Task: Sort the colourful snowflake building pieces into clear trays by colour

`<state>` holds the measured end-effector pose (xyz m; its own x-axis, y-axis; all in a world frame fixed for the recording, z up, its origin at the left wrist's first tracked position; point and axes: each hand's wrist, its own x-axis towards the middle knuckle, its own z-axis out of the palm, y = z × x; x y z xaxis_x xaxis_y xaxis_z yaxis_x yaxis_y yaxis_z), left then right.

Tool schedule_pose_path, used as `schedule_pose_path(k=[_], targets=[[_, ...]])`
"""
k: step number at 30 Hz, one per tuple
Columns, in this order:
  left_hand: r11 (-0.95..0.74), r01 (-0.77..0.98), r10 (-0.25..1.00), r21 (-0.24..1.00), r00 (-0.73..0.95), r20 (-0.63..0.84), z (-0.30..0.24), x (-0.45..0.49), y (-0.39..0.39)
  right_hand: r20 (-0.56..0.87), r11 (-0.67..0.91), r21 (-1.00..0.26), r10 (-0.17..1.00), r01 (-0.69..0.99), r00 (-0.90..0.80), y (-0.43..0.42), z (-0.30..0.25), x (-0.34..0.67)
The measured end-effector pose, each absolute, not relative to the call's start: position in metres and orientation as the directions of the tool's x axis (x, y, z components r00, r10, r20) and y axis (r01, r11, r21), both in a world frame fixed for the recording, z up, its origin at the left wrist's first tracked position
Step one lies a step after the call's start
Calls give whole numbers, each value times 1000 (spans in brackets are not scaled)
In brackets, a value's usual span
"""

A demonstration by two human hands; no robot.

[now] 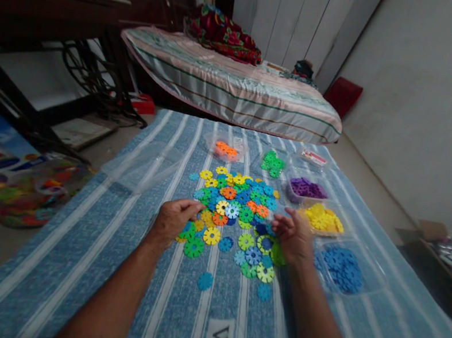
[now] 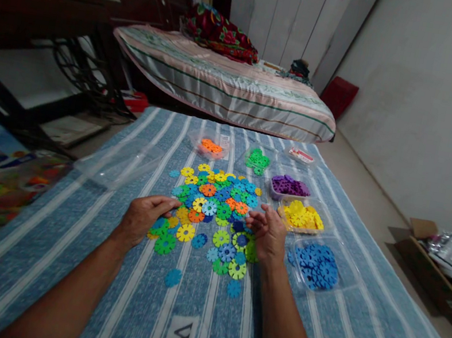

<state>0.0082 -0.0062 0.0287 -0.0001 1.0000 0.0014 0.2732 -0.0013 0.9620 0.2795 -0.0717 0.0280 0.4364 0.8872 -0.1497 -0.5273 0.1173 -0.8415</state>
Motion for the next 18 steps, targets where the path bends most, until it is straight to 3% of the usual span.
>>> schedule_pose_path(k=[5,9,11,14,16,18], targets=[[7,283,1000,959,-3,-6,24,7,-6,-35,49,-978,920,-203,391,-75,23,261],[0,296,1000,955,-1,0,23,7,-6,128,100,-983,974,156,185,-79,23,237],[-5,292,1000,956,2,5,23,7,-7,236,200,-883,971,424,32,-81,23,222],[-12,269,1000,963,9,10,24,8,-8,286,310,-547,942,778,-175,-83,25,201],[-16,267,1000,963,13,13,24,8,-8,229,301,-352,946,886,-231,-83,29,189],[-22,276,1000,961,14,19,24,8,-8,154,267,-242,960,933,-234,-82,37,179]])
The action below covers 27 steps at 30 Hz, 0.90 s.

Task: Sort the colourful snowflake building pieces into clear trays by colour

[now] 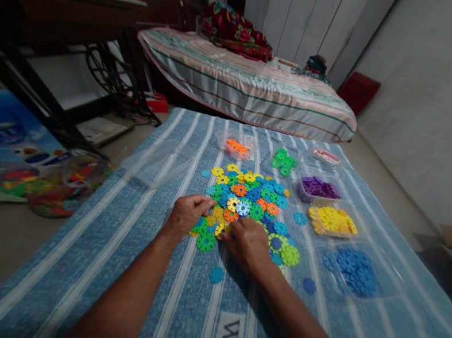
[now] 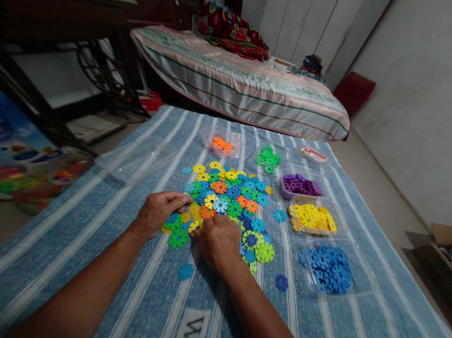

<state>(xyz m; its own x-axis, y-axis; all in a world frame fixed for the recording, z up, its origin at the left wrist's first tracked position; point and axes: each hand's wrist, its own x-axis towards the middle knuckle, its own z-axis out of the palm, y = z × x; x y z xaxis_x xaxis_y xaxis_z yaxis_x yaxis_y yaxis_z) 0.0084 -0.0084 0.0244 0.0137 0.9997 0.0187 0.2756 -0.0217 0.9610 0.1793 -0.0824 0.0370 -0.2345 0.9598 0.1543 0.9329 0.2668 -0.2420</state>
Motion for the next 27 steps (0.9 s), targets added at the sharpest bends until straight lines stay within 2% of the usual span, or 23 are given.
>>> schedule_pose_path(k=[4,8,11,15,18,21,22,24,25,27], targets=[[-34,276,999,961,22,29,24,8,-8,6,192,-166,981,967,-194,-80,53,165],[-35,268,999,963,19,31,26,8,-9,-3,176,-183,984,967,-180,-79,56,161],[-34,269,999,962,15,31,28,9,-10,66,165,-286,986,944,-152,-79,49,167],[-42,281,999,959,26,36,30,8,-10,140,147,-573,987,806,-81,-74,39,189],[-41,294,999,955,25,35,28,8,-9,152,108,-805,988,583,27,-66,38,217],[-37,298,999,954,17,34,26,8,-7,116,75,-984,956,160,269,-59,43,251],[-40,294,999,955,11,38,25,8,-6,93,108,-994,926,-23,365,-58,46,262],[-46,286,999,957,-1,48,23,9,-6,20,223,-919,850,-324,527,-57,49,279],[-50,284,998,957,-9,54,22,9,-6,-25,257,-874,824,-413,566,-57,49,285],[-55,291,998,955,-23,65,20,10,-6,-95,242,-839,816,-487,570,-59,47,290]])
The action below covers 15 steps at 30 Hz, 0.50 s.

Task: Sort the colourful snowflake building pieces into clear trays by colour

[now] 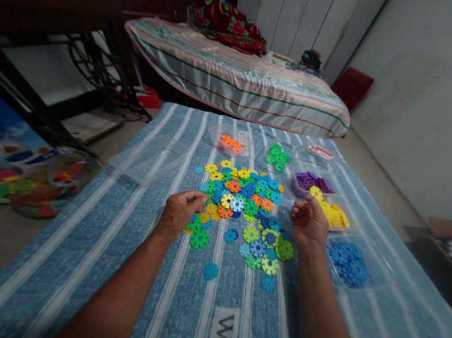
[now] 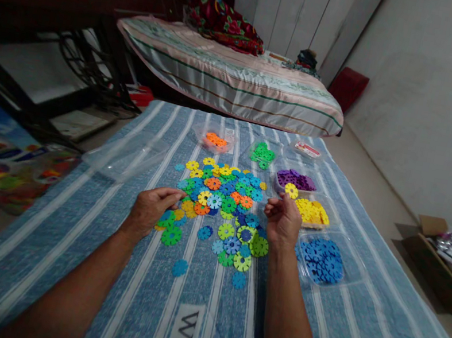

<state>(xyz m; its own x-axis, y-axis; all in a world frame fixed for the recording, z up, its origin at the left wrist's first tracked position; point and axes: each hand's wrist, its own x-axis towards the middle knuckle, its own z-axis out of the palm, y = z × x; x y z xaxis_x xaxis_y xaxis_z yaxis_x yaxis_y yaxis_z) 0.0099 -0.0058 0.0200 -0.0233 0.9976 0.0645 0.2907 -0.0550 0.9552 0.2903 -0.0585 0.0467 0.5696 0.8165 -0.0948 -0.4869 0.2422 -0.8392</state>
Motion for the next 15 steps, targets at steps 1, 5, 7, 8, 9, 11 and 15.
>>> schedule_pose_path(k=[1,5,7,8,9,11,15], targets=[[-57,301,997,952,-30,69,19,10,-6,-111,211,-853,821,-478,560,-60,45,290],[-76,382,991,921,-70,111,17,12,-7,-19,132,-960,849,-247,529,-63,38,279],[-96,426,986,899,-82,144,17,13,-8,57,126,-986,874,-112,482,-64,36,273],[-111,446,983,888,-83,164,17,13,-8,81,121,-991,890,-60,449,-64,35,272],[-129,465,979,876,-79,186,18,13,-8,95,114,-993,904,-19,416,-64,34,271],[-170,505,971,846,-60,231,17,14,-8,108,100,-994,919,42,379,-63,30,270],[-219,531,958,819,-41,283,13,17,-7,196,77,-964,853,255,483,-62,19,274]])
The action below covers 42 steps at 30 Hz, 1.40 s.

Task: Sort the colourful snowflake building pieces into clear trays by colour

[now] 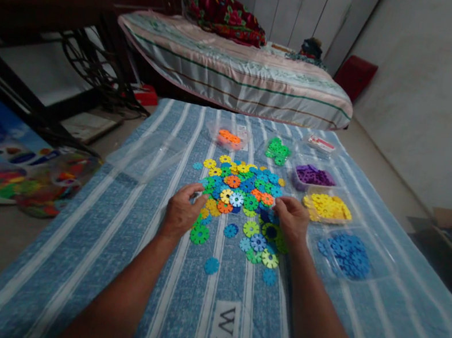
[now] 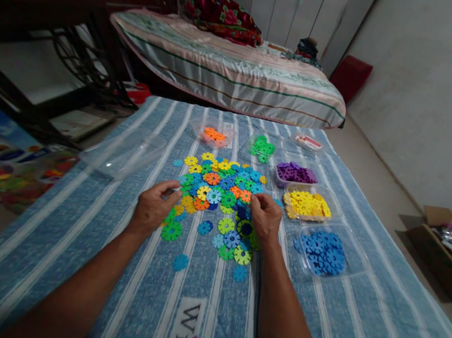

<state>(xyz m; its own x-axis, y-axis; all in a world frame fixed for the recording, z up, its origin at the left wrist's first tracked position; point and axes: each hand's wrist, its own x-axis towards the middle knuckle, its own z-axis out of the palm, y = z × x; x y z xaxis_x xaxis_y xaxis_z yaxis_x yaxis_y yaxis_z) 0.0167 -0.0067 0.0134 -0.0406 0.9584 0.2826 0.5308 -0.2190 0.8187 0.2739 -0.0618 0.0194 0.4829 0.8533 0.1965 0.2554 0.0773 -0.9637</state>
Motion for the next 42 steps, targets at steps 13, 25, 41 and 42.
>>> schedule_pose_path(k=[13,25,41,42], targets=[[-92,50,994,995,59,89,15,47,-21,83,135,-989,842,-59,533,-56,6,253],[-70,173,982,982,-160,98,16,33,-18,35,169,-975,758,-144,651,-58,16,276],[-139,207,990,968,-1,143,22,92,-59,51,156,-974,859,-167,510,-52,0,274],[-136,179,991,974,16,135,25,95,-60,52,158,-973,862,-169,505,-52,0,274]])
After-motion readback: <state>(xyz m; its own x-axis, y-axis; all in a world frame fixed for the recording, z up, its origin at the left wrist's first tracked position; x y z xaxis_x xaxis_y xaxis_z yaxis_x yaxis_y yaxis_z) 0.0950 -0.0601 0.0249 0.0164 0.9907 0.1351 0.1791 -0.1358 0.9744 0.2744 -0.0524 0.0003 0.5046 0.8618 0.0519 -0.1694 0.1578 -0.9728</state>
